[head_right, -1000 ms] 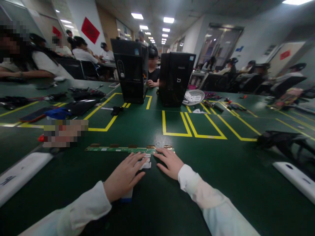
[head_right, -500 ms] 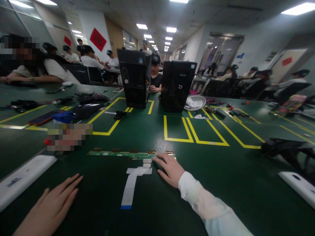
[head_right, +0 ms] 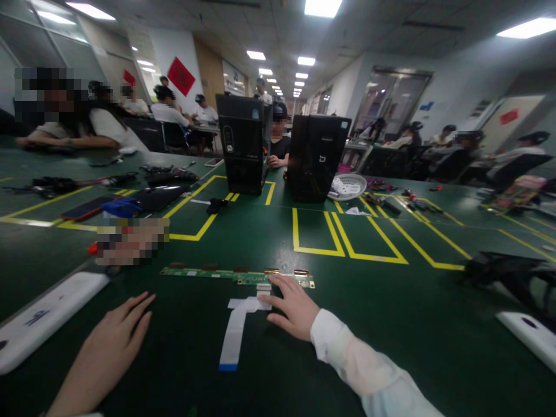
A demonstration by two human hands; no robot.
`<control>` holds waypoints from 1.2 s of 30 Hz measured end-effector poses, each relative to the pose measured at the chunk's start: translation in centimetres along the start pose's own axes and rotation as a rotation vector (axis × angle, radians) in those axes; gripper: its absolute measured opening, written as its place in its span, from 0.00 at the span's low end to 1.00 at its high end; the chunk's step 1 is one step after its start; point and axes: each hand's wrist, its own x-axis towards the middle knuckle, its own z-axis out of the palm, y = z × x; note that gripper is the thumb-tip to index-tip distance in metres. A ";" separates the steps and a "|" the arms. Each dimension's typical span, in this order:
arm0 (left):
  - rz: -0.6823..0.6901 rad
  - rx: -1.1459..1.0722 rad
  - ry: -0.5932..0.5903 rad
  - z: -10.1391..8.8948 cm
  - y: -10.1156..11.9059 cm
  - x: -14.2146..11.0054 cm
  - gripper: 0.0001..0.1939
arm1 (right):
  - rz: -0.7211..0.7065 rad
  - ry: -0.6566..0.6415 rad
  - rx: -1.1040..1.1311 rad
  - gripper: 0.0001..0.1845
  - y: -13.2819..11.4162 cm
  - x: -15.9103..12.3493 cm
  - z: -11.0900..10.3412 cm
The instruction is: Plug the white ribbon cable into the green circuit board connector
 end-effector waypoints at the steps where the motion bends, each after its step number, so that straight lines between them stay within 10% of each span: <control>1: -0.001 0.001 0.001 0.2 -0.1 0.1 0.31 | 0.007 -0.004 0.003 0.29 -0.1 0.0 0.0; 12: -0.019 -0.014 -0.030 0.3 -0.1 0.2 0.32 | 0.099 0.015 0.042 0.30 -0.4 -4.1 -0.9; 27: -0.025 0.000 -0.058 0.4 -0.2 0.2 0.36 | 0.546 0.226 -0.270 0.31 1.1 -23.7 0.9; 36: -0.027 0.010 -0.046 0.0 0.4 0.1 0.36 | 0.758 0.298 -0.332 0.28 3.3 -30.5 3.5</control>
